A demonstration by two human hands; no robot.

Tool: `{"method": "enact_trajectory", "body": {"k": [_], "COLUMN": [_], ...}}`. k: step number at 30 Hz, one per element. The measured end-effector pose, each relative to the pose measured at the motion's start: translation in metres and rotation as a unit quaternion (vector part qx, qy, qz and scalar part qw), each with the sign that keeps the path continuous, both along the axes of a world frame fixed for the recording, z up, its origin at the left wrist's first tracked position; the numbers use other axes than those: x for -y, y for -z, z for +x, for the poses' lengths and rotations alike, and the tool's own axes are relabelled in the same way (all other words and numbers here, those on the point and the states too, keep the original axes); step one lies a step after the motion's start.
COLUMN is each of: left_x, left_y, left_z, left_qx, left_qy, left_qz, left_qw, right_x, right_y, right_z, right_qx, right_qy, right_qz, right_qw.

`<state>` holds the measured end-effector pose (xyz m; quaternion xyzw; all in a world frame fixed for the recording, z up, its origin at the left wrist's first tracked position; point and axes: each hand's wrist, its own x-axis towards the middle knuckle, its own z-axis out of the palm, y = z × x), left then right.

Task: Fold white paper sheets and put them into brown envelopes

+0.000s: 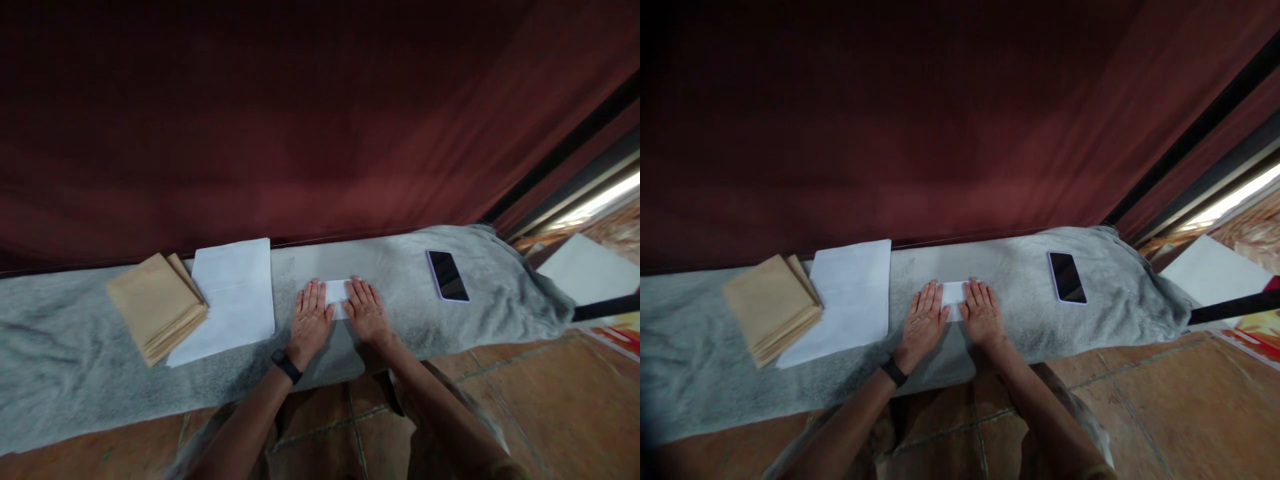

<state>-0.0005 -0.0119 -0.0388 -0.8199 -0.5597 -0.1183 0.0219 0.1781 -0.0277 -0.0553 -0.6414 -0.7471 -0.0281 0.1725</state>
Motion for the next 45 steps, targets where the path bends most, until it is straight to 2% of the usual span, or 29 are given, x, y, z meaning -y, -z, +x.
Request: {"method": "enact_trajectory", "body": {"k": [9, 16, 23, 27, 32, 37, 41, 45], "left_x": [-0.001, 0.001, 0.003, 0.004, 0.006, 0.007, 0.009, 0.009], "left_y": [-0.007, -0.008, -0.004, -0.003, -0.003, -0.005, -0.007, -0.008], "left_z": [-0.004, 0.017, 0.012, 0.008, 0.011, 0.013, 0.014, 0.015], "left_qx": [0.015, 0.017, 0.015, 0.017, 0.019, 0.028, 0.031, 0.03], "left_qy": [-0.032, 0.048, 0.038, 0.028, 0.027, 0.016, 0.015, 0.017], "left_qz": [0.011, -0.022, -0.028, -0.028, -0.028, -0.026, -0.023, -0.021], "left_qw": [0.999, 0.998, 0.999, 0.999, 0.999, 0.999, 0.999, 0.999], "right_x": [0.001, 0.003, 0.003, 0.003, -0.001, -0.006, -0.01, -0.015], "right_y": [-0.002, -0.002, 0.0, -0.005, -0.022, -0.037, -0.042, -0.04], "right_z": [0.006, 0.006, 0.017, 0.025, 0.025, 0.018, 0.019, 0.027], "right_qx": [0.011, 0.012, 0.021, 0.002, -0.037, -0.061, -0.097, -0.156], "right_qy": [0.0, -0.003, 0.014, 0.038, 0.092, 0.115, 0.149, 0.137], "right_qz": [-0.005, -0.015, -0.011, -0.006, -0.047, -0.115, -0.172, -0.181], "right_qw": [1.0, 1.0, 1.0, 0.999, 0.994, 0.985, 0.969, 0.961]}}
